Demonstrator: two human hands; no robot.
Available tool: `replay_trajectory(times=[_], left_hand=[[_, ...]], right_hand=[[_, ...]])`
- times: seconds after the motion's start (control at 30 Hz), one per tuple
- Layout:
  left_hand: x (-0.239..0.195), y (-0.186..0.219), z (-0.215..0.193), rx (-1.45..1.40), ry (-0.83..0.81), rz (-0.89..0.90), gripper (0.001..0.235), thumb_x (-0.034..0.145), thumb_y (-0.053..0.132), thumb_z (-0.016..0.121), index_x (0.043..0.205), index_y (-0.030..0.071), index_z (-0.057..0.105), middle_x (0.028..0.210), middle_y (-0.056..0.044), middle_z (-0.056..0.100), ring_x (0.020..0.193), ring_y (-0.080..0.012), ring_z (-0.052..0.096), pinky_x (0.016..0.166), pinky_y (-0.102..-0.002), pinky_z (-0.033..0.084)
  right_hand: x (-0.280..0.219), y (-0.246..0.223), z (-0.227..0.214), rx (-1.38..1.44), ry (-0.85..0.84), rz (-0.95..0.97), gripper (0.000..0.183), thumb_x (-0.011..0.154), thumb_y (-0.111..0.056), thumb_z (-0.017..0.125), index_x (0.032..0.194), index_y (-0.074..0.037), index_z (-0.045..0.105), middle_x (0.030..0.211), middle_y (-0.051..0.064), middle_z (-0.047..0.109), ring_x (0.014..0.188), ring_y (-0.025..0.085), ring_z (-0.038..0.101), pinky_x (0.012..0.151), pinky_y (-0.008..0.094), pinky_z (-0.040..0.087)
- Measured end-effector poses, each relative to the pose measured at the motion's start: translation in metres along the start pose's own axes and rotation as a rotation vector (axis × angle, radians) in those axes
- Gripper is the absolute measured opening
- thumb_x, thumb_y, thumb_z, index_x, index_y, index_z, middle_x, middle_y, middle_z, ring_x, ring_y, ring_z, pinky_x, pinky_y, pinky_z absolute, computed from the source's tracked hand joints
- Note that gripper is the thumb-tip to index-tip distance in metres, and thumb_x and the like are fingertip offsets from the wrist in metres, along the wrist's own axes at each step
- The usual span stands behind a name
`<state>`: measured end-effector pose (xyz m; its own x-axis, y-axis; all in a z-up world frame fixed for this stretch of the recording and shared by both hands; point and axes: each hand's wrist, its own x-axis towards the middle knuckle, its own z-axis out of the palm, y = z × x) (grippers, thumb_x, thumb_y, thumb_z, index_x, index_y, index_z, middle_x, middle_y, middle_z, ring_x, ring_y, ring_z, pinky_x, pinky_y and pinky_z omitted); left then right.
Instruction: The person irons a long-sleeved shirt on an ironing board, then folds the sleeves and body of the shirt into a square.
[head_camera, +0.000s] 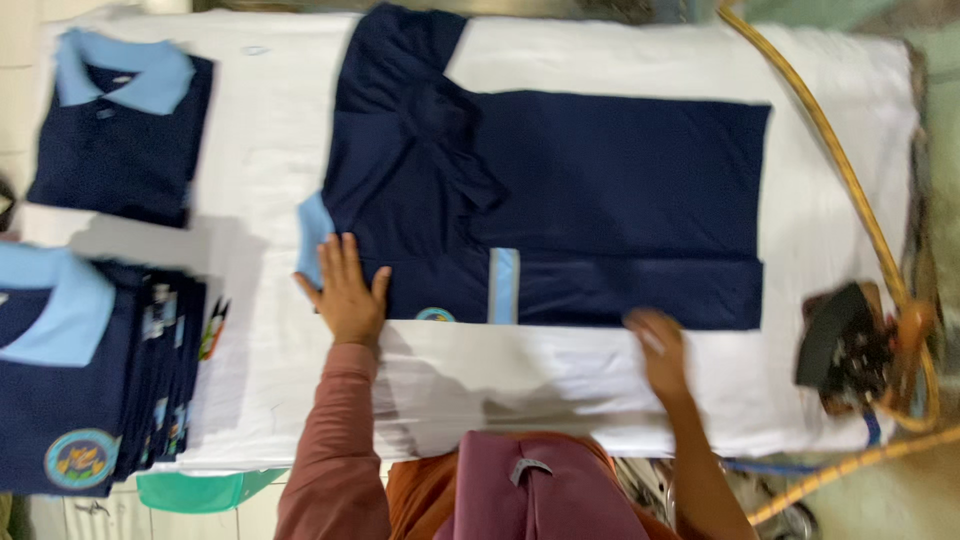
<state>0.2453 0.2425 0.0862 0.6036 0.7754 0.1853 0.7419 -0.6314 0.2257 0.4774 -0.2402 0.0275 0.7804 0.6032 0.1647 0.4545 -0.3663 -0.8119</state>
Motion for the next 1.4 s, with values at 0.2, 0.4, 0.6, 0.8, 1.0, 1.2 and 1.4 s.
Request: replay_trajectory(times=[0.2, 0.4, 0.6, 0.8, 1.0, 1.2, 1.4], left_hand=[[0.003, 0.004, -0.005, 0.001, 0.041, -0.007, 0.075, 0.104, 0.062, 0.041, 0.162, 0.014, 0.039, 0.167, -0.012, 0.038, 0.154, -0.0292, 0.034, 0.120, -0.071, 0.009], [0.003, 0.002, -0.004, -0.035, 0.017, -0.003, 0.077, 0.103, 0.063, 0.040, 0.162, 0.014, 0.039, 0.167, -0.012, 0.039, 0.154, -0.0310, 0.035, 0.119, -0.071, 0.008], [0.001, 0.001, -0.007, -0.093, -0.084, -0.049, 0.079, 0.103, 0.067, 0.039, 0.166, 0.021, 0.030, 0.170, -0.012, 0.032, 0.156, -0.0308, 0.028, 0.122, -0.068, -0.002], [0.019, 0.024, -0.016, -0.208, 0.063, -0.102, 0.079, 0.096, 0.056, 0.059, 0.162, 0.019, 0.037, 0.171, -0.019, 0.024, 0.157, -0.0390, 0.021, 0.115, -0.076, 0.000], [0.070, 0.118, -0.084, -0.800, -0.007, 0.153, 0.073, 0.082, 0.044, 0.083, 0.147, 0.022, 0.057, 0.134, -0.011, 0.059, 0.134, -0.0330, 0.054, 0.115, -0.048, 0.038], [0.082, 0.125, -0.120, -1.172, -0.461, -0.035, 0.022, 0.094, 0.027, 0.075, 0.115, 0.022, 0.080, 0.098, -0.006, 0.081, 0.096, -0.0239, 0.078, 0.076, -0.035, 0.061], [0.067, 0.129, -0.153, -0.847, -0.294, 0.064, 0.021, 0.099, 0.034, 0.070, 0.117, 0.027, 0.078, 0.100, 0.005, 0.080, 0.095, -0.0156, 0.077, 0.081, -0.029, 0.060]], right_hand=[[-0.154, 0.116, -0.215, -1.284, -0.523, 1.431, 0.115, 0.075, -0.098, 0.042, 0.143, -0.007, 0.058, 0.128, 0.013, 0.073, 0.106, 0.030, 0.078, 0.085, 0.037, 0.064], [0.067, -0.053, -0.044, -0.281, -0.086, 0.691, 0.026, 0.093, -0.026, 0.073, 0.077, -0.005, 0.072, 0.075, 0.006, 0.065, 0.073, 0.018, 0.054, 0.070, 0.039, 0.042], [0.267, -0.160, 0.158, -0.021, -0.182, 0.381, 0.059, 0.082, -0.004, 0.080, 0.137, -0.022, 0.068, 0.137, 0.012, 0.065, 0.115, 0.032, 0.069, 0.095, 0.039, 0.061], [0.317, -0.178, 0.203, 0.051, -0.199, 0.260, 0.032, 0.083, -0.008, 0.074, 0.114, -0.018, 0.076, 0.111, 0.005, 0.071, 0.105, 0.023, 0.071, 0.089, 0.031, 0.061], [0.278, -0.277, 0.146, 0.149, -0.376, 0.056, 0.029, 0.083, -0.001, 0.068, 0.111, -0.008, 0.075, 0.096, 0.012, 0.073, 0.091, 0.023, 0.070, 0.080, 0.036, 0.060], [0.257, -0.276, 0.104, 0.455, -0.333, 0.175, 0.009, 0.098, -0.012, 0.063, 0.093, -0.011, 0.071, 0.078, -0.003, 0.059, 0.077, 0.007, 0.052, 0.069, 0.021, 0.046], [0.240, -0.295, 0.092, 0.213, -0.244, -0.038, 0.015, 0.082, 0.002, 0.076, 0.089, -0.005, 0.064, 0.076, 0.011, 0.060, 0.070, 0.022, 0.060, 0.064, 0.033, 0.051]])
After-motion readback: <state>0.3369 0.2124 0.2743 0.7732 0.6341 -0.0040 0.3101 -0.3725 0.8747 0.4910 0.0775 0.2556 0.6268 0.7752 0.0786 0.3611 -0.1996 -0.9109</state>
